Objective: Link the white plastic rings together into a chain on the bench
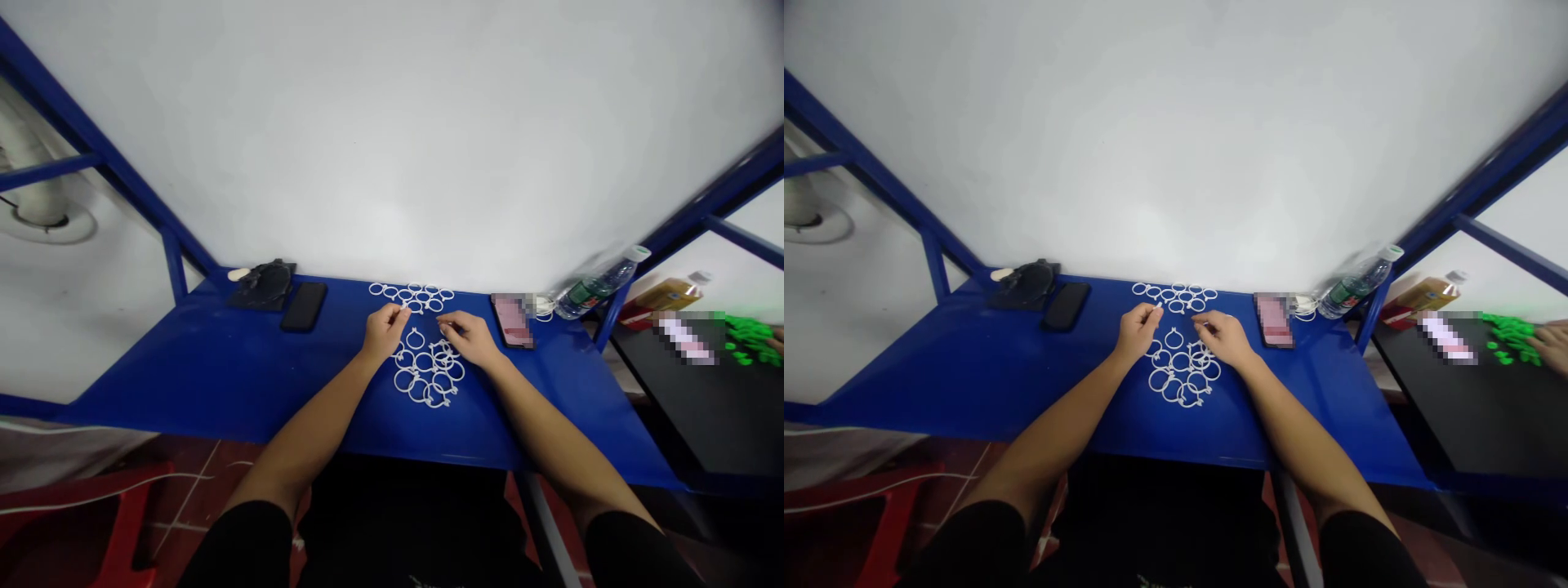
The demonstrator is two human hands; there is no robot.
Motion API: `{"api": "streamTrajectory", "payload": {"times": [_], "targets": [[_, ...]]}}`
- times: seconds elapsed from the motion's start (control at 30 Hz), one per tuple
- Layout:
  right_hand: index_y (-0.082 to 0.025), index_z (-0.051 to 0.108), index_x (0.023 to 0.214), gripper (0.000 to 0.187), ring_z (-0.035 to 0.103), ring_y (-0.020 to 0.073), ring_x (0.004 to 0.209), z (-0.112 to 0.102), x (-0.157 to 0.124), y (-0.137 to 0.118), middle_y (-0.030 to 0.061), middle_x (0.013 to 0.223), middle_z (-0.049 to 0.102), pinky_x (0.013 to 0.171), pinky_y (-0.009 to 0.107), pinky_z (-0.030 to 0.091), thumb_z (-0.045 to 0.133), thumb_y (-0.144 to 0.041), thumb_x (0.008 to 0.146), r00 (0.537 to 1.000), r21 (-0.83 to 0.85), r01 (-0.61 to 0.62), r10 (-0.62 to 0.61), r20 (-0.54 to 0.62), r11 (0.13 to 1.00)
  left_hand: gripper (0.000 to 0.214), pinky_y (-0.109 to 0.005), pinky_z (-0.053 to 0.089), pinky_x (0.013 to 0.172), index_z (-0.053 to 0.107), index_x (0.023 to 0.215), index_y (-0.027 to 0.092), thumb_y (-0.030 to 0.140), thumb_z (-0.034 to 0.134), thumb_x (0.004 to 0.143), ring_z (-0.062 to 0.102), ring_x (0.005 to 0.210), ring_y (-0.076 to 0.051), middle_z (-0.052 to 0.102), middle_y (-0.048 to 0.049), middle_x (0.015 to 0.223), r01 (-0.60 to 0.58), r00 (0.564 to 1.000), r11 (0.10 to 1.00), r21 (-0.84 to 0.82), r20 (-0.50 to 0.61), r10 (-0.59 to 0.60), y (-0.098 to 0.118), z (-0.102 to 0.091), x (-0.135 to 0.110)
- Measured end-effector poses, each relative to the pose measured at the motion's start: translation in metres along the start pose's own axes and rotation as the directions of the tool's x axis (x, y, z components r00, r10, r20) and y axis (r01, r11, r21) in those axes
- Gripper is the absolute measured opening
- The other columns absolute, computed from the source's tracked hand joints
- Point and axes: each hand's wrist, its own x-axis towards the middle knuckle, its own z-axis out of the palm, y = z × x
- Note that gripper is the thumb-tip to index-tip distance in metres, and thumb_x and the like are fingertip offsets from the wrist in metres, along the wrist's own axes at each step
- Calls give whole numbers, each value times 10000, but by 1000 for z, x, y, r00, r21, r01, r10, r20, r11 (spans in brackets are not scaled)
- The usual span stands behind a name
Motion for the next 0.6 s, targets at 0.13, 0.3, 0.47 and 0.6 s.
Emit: {"api": "streamTrajectory", "payload": {"times": [0.13, 0.3, 0.47, 0.6], "targets": [[-226, 738, 1189, 255, 715, 203, 841, -1, 27, 8, 60, 1040, 784, 781, 332, 571, 611, -311, 985, 990, -74, -96, 103, 101, 993, 340, -255, 447, 654, 685, 805, 194, 457, 563, 982, 568, 644, -135, 620, 9, 681, 15, 999, 998, -57, -43, -17, -6, -3, 5], [-226, 678, 1316, 340, 707, 252, 1074, 11, 55, 23, 88, 1242, 747, 902, 341, 546, 604, -287, 990, 945, -319, -160, 238, 222, 934, 290, -282, 487, 727, 746, 877, 186, 387, 554, 960, 620, 731, -167, 661, -17, 745, 77, 991, 988, -131, -103, -90, -15, -2, 11], [-235, 669, 1322, 368, 717, 254, 1016, 26, 68, 37, 78, 1157, 770, 827, 313, 540, 655, -296, 959, 906, -424, -182, 319, 279, 887, 270, -293, 486, 738, 756, 787, 194, 315, 556, 923, 622, 734, -168, 657, -14, 744, 85, 988, 982, -171, -111, -105, -22, -4, 15], [-240, 699, 1249, 316, 717, 240, 962, 26, 66, 41, 63, 1064, 775, 798, 301, 527, 641, -217, 938, 899, -428, -177, 323, 297, 886, 238, -305, 487, 772, 762, 745, 202, 277, 586, 889, 641, 770, -177, 663, -9, 742, 54, 992, 984, -170, -108, -73, -22, -4, 17]]}}
